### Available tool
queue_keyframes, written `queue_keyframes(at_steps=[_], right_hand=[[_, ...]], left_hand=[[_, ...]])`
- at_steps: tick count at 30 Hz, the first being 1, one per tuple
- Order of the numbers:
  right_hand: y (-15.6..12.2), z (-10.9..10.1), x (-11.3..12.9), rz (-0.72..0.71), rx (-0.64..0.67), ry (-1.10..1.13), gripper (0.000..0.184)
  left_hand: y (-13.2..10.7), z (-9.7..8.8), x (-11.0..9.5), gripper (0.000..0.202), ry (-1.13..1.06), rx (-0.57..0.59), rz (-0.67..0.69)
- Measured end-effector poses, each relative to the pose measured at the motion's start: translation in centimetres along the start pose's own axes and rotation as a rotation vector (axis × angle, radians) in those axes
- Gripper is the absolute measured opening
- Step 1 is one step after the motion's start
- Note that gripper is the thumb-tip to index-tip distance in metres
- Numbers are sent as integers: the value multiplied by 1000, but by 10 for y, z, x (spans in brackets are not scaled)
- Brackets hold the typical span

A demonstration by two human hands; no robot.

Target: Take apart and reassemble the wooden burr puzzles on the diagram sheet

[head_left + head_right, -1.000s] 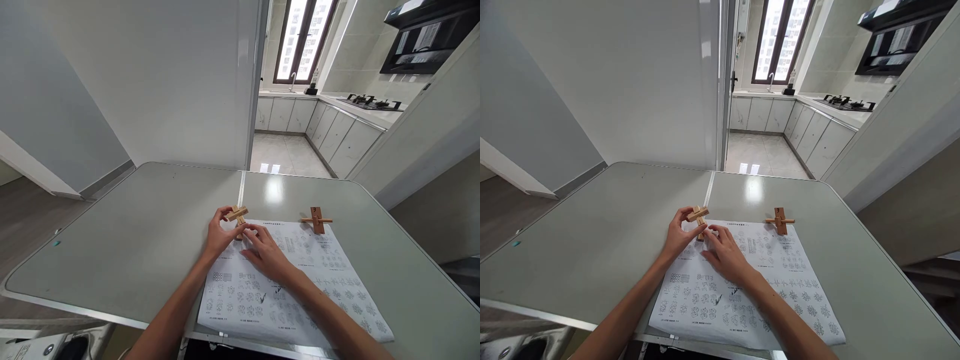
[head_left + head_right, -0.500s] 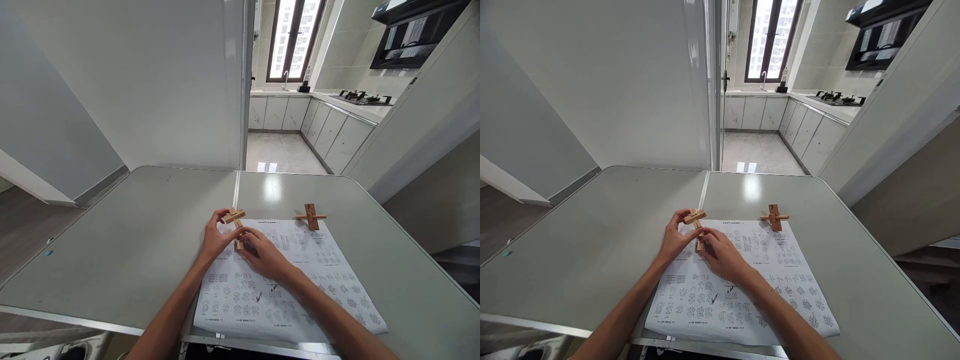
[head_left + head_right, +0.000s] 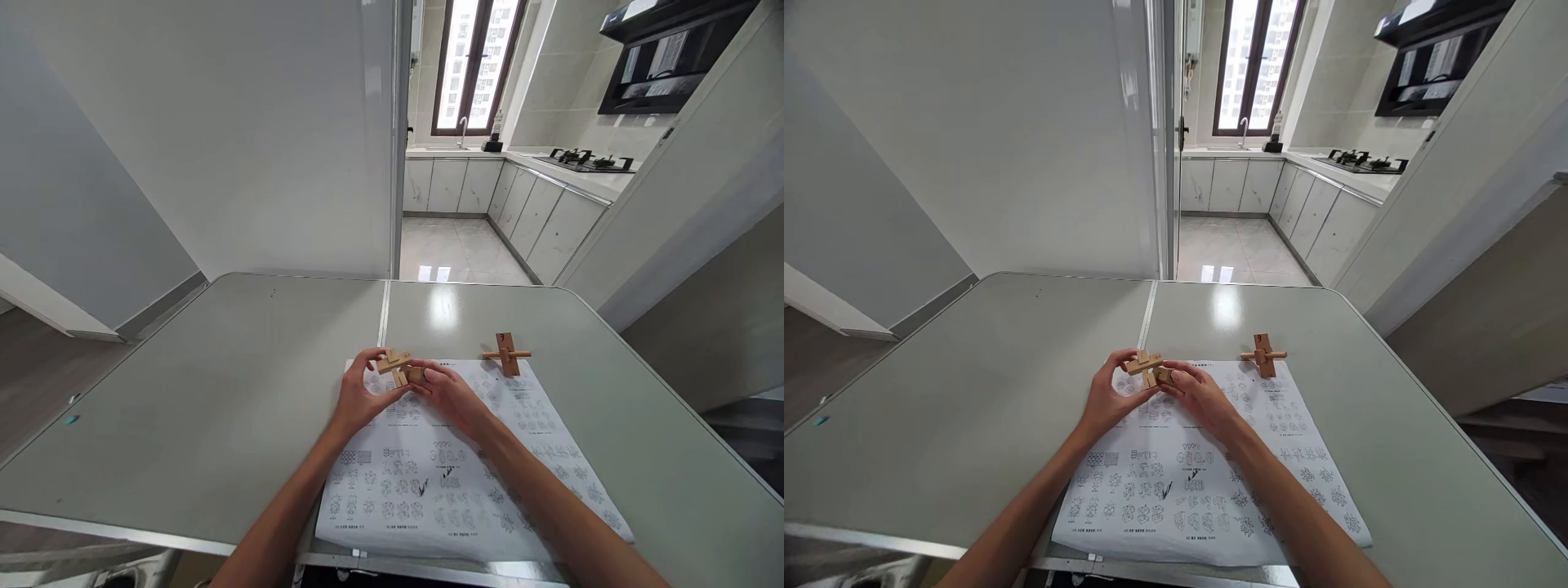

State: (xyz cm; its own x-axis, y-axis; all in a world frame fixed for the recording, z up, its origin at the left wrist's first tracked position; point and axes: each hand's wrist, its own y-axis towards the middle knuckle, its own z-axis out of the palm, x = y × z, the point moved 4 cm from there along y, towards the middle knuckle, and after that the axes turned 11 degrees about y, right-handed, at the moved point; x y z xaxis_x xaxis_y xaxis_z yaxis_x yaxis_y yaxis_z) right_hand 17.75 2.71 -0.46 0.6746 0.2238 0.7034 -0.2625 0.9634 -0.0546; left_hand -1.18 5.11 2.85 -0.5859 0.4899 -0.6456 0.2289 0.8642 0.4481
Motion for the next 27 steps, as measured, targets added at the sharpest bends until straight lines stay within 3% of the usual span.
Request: queue_keyframes(at_steps=[9, 14, 19, 24, 27], right_hand=[[2, -4, -4, -31, -16, -89, 43], [-2, -3, 1, -49, -97, -205, 51], [-3, -5, -1, -87, -183, -269, 52], [-4, -1, -6, -87, -181, -210, 51], [-8, 4, -1, -121, -211, -291, 50]], left_hand=[[-4, 3, -5, 60, 16, 15, 144], [-4, 3, -5, 60, 38, 33, 190], [-3, 4, -2, 58, 34, 30, 147], [-4, 5, 0, 58, 25, 33, 97], [-4, 6, 1, 59, 18, 42, 56]])
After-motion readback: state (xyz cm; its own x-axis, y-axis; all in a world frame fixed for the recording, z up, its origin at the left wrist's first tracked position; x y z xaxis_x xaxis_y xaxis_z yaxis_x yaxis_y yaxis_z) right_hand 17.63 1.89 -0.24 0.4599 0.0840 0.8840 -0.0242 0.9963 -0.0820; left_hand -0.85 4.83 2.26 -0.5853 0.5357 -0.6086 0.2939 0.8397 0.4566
